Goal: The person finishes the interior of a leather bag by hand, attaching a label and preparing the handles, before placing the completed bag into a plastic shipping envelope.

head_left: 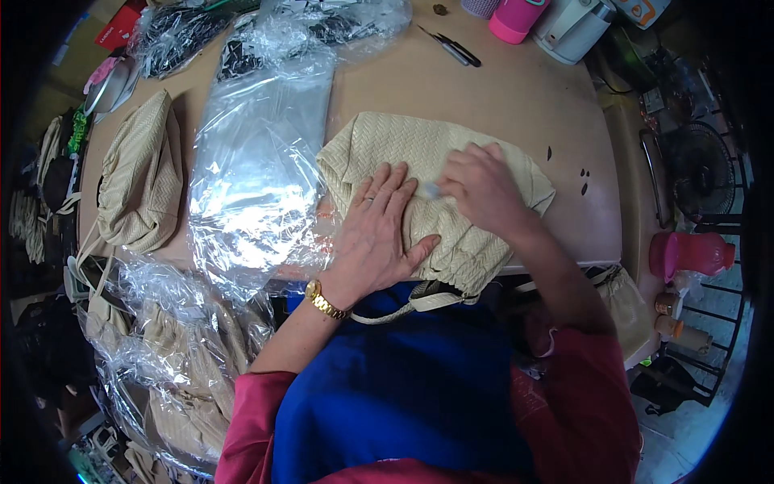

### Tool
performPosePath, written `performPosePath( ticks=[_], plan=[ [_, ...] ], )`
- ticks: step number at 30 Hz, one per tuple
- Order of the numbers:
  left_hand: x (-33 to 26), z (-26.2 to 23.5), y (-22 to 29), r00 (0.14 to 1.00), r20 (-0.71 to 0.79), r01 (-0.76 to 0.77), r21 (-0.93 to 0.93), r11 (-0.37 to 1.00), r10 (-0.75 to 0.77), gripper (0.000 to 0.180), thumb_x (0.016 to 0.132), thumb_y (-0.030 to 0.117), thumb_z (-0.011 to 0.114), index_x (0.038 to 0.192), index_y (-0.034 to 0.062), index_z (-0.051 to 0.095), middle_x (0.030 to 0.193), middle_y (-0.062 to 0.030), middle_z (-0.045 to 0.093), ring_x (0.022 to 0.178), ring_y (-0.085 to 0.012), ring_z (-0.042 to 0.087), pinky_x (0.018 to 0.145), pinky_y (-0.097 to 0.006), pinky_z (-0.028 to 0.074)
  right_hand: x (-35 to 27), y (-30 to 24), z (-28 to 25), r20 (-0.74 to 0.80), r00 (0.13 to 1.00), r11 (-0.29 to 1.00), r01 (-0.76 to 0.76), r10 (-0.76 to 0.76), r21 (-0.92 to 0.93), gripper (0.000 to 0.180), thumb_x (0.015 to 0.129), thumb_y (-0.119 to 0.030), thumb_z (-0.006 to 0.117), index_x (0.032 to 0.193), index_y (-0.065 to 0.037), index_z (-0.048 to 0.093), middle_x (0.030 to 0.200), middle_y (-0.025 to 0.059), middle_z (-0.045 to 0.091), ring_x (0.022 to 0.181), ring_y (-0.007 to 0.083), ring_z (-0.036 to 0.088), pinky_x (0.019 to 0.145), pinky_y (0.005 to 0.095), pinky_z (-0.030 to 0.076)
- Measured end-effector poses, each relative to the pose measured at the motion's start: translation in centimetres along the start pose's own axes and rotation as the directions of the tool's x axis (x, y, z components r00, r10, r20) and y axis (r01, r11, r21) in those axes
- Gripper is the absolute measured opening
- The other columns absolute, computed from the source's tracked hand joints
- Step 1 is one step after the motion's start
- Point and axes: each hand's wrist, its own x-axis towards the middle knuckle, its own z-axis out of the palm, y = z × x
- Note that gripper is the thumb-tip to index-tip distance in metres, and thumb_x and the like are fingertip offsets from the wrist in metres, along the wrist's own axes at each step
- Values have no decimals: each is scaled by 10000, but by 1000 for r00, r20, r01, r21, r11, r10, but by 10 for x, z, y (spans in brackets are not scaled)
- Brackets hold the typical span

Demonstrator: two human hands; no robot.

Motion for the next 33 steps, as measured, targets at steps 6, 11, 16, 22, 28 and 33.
performPosePath(
  ticks=[6, 11, 16, 22, 28, 33],
  plan=[
    [2, 3, 0, 1000, 15, 17, 34, 999, -18, 854, 799, 553, 680, 1371, -31, 432, 1493, -238, 366, 1413, -395, 309, 1156, -501, 235, 5, 2, 4, 49, 985, 985, 167, -168, 30, 59, 762, -159, 671, 741, -114, 640, 782, 2, 576, 827, 200, 556, 798, 373, 350],
    [-2, 4, -4, 999, 20, 39, 35, 999, -40, 904, 792, 566, 671, 1375, -74, 410, 1487, -266, 353, 1410, -399, 306, 1160, -500, 226, 12, -3, 12, 45, 981, 980, 188, -191, 56, 50, 758, -143, 660, 739, -115, 623, 791, 10, 564, 832, 201, 551, 797, 370, 354],
    [-1, 5, -2, 1000, 12, 22, 33, 999, -23, 933, 784, 561, 686, 1389, -82, 383, 1489, -266, 349, 1413, -391, 304, 1162, -502, 226, -4, 3, -13, 140, 978, 987, 159, -153, -32, 42, 762, -110, 643, 742, -107, 606, 795, 20, 568, 841, 212, 552, 801, 370, 356],
    [-2, 5, -10, 997, -33, 62, -46, 997, -64, 1079, 743, 568, 732, 1468, -63, 240, 1491, -259, 351, 1405, -389, 324, 1152, -508, 253, 39, -12, 28, -43, 964, 960, 267, -264, 87, 82, 761, -118, 652, 709, -92, 595, 773, 32, 542, 818, 230, 525, 803, 377, 355],
    [-3, 3, -9, 998, -23, 53, -66, 996, -54, 1138, 734, 543, 745, 1498, -62, 159, 1495, -261, 341, 1393, -395, 342, 1152, -493, 261, -38, 29, -44, 245, 966, 989, 110, -83, -100, 88, 774, -140, 650, 713, -96, 603, 765, 32, 544, 814, 235, 527, 794, 376, 351],
    [-1, 5, -7, 999, -8, 33, -55, 998, -33, 1147, 730, 505, 757, 1501, -69, 130, 1499, -258, 338, 1397, -389, 338, 1152, -492, 261, -22, 23, -24, 103, 984, 989, 145, -143, -12, 78, 755, -111, 670, 720, -92, 602, 752, 38, 545, 788, 241, 527, 790, 373, 350]
  ],
)
